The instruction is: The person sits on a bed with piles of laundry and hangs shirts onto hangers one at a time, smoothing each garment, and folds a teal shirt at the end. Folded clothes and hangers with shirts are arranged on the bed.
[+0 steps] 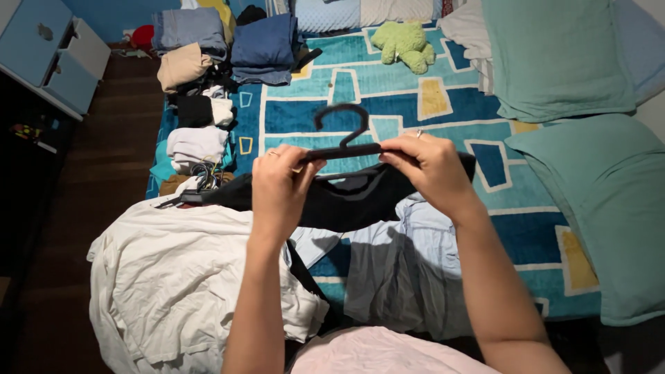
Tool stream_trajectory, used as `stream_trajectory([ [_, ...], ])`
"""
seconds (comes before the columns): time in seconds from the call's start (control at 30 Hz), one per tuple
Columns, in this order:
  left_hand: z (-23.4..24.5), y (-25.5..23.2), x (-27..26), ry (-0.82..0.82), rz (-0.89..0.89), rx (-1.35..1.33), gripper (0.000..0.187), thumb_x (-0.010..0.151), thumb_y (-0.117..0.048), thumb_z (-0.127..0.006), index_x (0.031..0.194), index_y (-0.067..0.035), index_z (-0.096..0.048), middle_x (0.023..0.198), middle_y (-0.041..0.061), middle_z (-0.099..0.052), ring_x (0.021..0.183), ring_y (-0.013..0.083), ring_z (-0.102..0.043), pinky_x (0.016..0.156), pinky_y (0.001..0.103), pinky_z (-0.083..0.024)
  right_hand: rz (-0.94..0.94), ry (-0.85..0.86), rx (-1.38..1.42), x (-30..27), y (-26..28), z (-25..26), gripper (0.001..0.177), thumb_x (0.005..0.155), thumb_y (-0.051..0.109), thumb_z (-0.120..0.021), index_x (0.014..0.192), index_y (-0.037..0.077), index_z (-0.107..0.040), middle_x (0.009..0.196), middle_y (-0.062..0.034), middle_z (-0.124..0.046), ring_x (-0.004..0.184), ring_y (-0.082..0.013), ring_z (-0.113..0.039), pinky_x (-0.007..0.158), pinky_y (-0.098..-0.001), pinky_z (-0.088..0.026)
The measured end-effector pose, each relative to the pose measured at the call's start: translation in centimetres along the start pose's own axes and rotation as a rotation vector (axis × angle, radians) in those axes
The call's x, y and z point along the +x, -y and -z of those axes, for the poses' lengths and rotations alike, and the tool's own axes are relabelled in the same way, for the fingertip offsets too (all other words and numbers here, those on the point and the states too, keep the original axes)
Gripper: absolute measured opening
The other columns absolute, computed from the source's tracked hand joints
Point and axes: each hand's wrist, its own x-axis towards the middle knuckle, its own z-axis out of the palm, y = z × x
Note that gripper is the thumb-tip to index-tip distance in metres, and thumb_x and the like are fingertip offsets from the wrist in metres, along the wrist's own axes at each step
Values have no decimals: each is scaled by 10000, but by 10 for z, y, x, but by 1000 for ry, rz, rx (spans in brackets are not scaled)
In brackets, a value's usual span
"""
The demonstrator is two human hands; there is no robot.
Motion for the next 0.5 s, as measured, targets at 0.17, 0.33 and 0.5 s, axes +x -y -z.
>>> stream_trajectory([
  [0.17, 37, 3, 2, 81, 45, -31, 393, 791, -171, -847, 1130, -44, -694, 1091, 147, -689, 996, 338, -644, 845, 421, -513, 42, -105, 16, -3, -16, 7, 152, 932, 68, -752, 1071, 7, -736, 959, -115, -735, 869, -225, -715, 757, -310, -531],
  [0.33, 46, 34, -21, 215, 286, 6, 437, 748, -89, -814, 1174, -69, -716, 1051, 153, -736, 931, 336, -712, 795, 409, -551, -2, -171, -8, -9, -25, 24, 139, 944, 45, -747, 1071, -9, -729, 953, -125, -724, 867, -228, -700, 772, -306, -520],
  [0.5, 52, 35, -19, 141, 285, 110, 301, 814, -54, -784, 1111, -81, -743, 961, 143, -749, 873, 330, -727, 771, 412, -556, -31, -198, 4, -10, -29, 29, 135, 948, 29, -747, 1075, -9, -728, 967, -121, -723, 862, -205, -688, 763, -293, -509],
])
